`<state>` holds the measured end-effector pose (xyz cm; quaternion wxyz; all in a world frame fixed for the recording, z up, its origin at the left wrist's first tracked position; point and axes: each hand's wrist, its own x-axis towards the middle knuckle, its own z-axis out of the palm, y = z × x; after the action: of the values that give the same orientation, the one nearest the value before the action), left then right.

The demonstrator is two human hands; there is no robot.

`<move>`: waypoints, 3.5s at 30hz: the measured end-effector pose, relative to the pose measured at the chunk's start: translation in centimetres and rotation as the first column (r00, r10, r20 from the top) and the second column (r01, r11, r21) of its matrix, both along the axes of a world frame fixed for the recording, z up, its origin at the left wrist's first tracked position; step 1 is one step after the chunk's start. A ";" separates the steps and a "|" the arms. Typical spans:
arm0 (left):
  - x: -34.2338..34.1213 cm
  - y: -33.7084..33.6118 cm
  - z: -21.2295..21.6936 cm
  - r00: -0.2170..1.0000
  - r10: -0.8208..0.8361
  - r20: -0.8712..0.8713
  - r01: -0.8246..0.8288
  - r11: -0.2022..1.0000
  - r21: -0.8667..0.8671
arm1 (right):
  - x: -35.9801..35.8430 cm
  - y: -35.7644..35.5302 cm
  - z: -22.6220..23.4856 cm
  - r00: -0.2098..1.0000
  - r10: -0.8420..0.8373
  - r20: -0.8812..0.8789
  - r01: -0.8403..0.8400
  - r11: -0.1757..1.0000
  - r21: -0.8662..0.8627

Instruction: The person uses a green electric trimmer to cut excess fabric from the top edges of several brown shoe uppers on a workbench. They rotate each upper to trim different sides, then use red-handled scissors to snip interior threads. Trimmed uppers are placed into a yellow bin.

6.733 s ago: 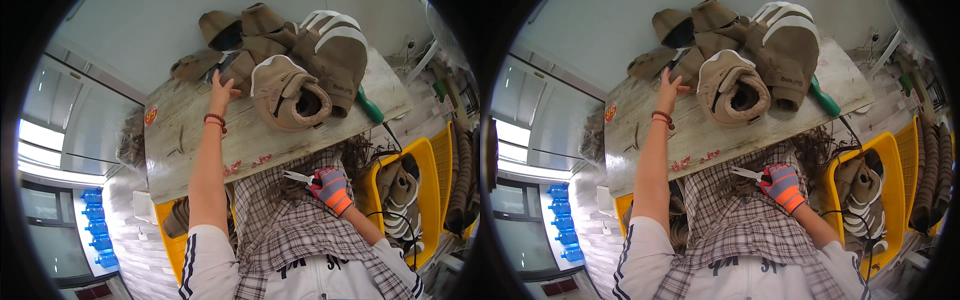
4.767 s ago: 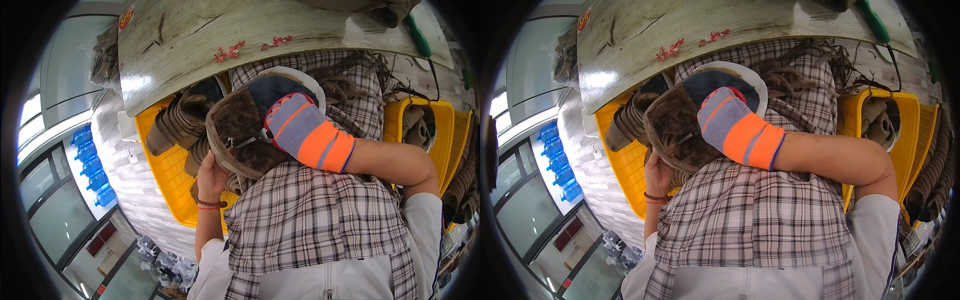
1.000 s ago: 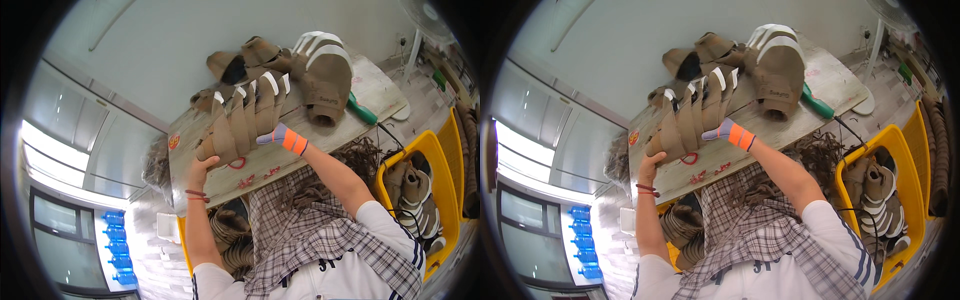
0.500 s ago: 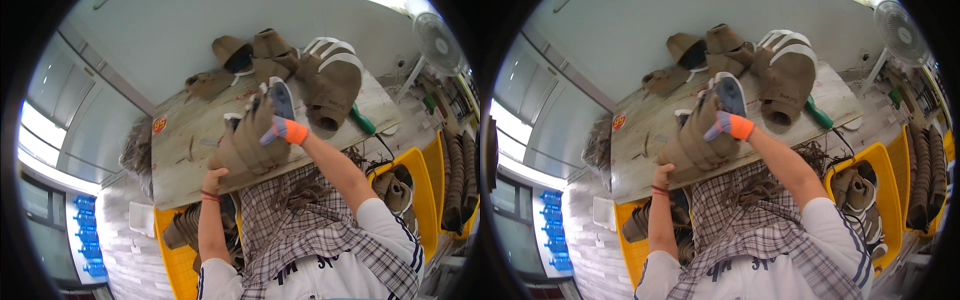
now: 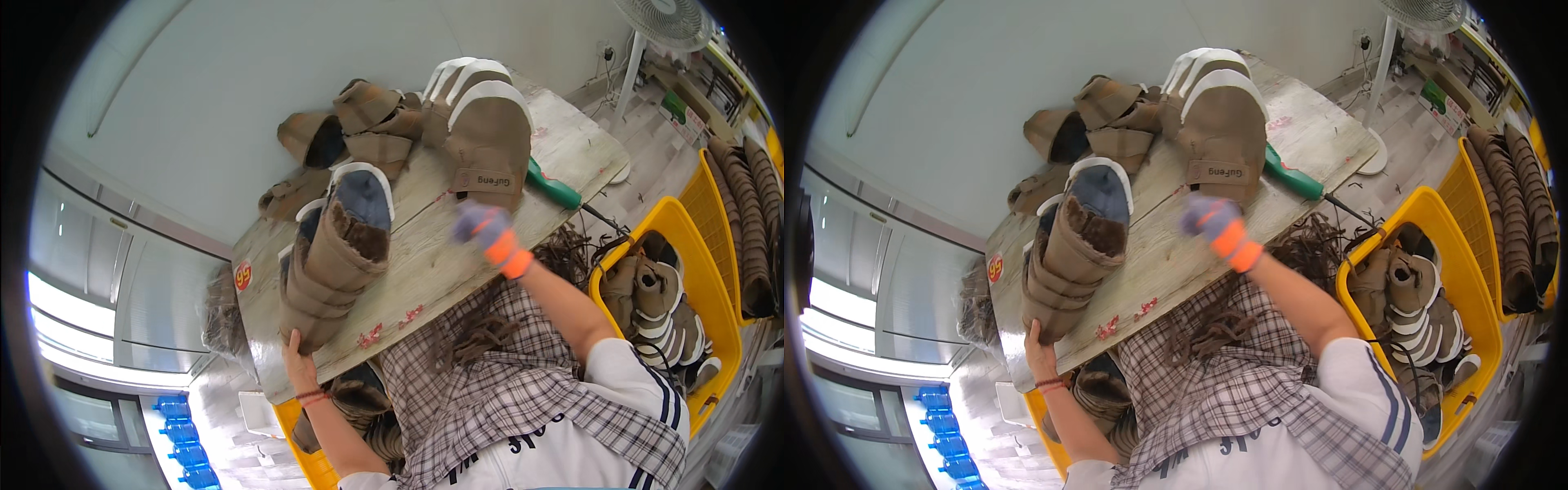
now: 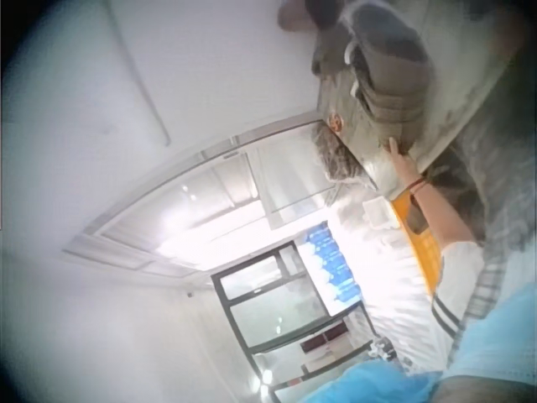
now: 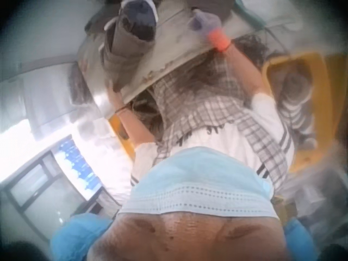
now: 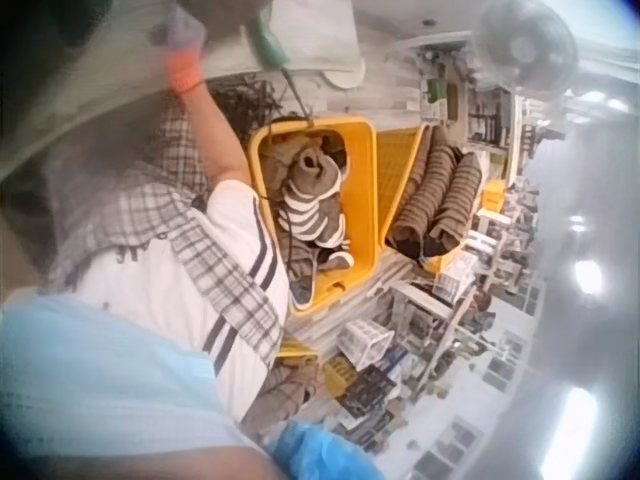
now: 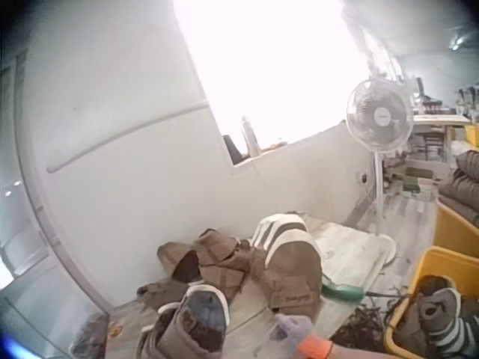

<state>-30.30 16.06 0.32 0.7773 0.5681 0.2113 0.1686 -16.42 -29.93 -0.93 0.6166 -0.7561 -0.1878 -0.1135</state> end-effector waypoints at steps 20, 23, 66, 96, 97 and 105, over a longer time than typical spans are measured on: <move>11.3 -40.8 -3.1 0.765 -0.643 -0.044 0.130 0.087 0.988 | 22.7 -14.5 0.5 0.793 0.381 -0.475 0.171 0.609 0.774; 12.2 -40.9 -3.5 0.793 -0.604 -0.084 0.138 0.044 0.989 | 23.0 -13.9 1.1 0.781 0.388 -0.490 0.181 0.611 0.770; 9.9 -20.4 0.4 0.820 -0.540 0.192 0.573 0.779 -0.256 | 5.3 -5.3 2.3 0.803 0.378 -0.462 -0.073 0.830 0.552; 12.1 -25.8 2.9 0.977 -0.067 0.202 -0.177 0.269 0.947 | 2.2 2.3 1.9 0.975 0.054 -0.216 0.065 0.860 0.506; 11.3 -25.5 3.4 0.964 -0.168 0.209 -0.145 0.326 0.934 | 2.1 2.5 2.2 0.970 0.075 -0.231 0.057 0.855 0.515; -0.2 -12.1 3.5 0.748 0.564 0.350 -0.661 0.590 0.464 | 1.8 2.6 3.8 0.937 0.186 -0.295 -0.026 0.882 0.471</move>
<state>-30.53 3.93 3.81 0.4826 0.6457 0.2695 0.5269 -14.61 -27.30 2.83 0.8060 -0.5849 -0.0907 0.0085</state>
